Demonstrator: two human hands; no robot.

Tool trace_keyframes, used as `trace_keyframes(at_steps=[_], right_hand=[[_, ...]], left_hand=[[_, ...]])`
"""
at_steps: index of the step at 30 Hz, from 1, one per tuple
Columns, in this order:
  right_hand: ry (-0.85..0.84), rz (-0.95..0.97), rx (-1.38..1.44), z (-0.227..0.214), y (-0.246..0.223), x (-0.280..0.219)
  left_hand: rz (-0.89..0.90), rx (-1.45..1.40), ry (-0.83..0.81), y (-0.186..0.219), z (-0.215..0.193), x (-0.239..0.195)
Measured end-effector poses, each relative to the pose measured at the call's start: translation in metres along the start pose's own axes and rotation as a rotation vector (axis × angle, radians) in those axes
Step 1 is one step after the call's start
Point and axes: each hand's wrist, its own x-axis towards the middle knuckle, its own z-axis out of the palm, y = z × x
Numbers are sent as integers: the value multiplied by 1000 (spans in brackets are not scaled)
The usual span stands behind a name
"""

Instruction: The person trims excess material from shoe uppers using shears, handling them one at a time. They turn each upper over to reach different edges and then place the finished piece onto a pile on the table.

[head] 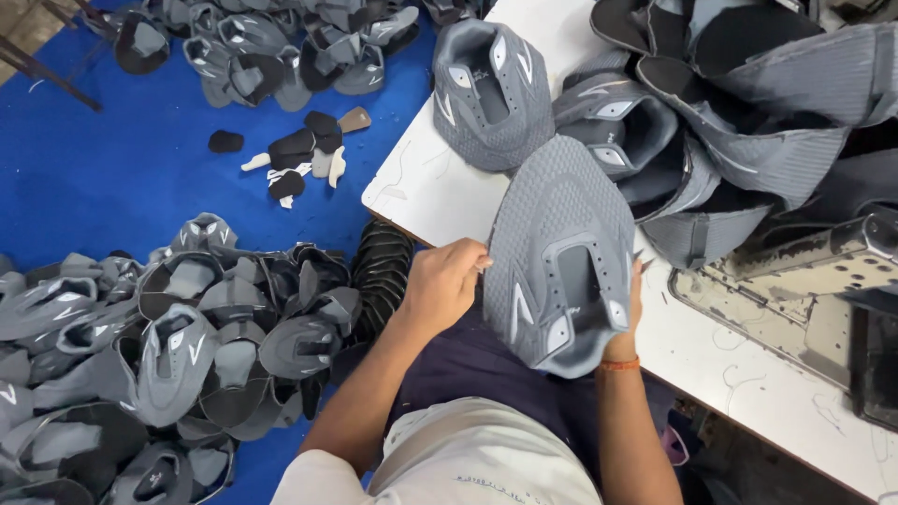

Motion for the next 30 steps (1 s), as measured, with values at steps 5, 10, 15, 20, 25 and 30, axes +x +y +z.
trace_keyframes(at_steps=[5,10,15,20,25,30], right_hand=[[-6,-12,26,30,-14,-12],[-14,-10,42,60,-32,-27],[-11,-23,65,58,-35,-28],[-36,-34,47,48,-30,-25],[-107,19,134,66,-24,-31],[-9,-87,-113,51,25,-20]], left_hand=[[-3,90,-35,-11,-13,5],[-380,6,30,-25,-25,3],[-453,-114,-477,-35,-29,-9],[-419,-325,-830,-32,-39,-19],[-329,-457,-696,-30,-37,-19],[-329,-833,183,-19,7,-17]])
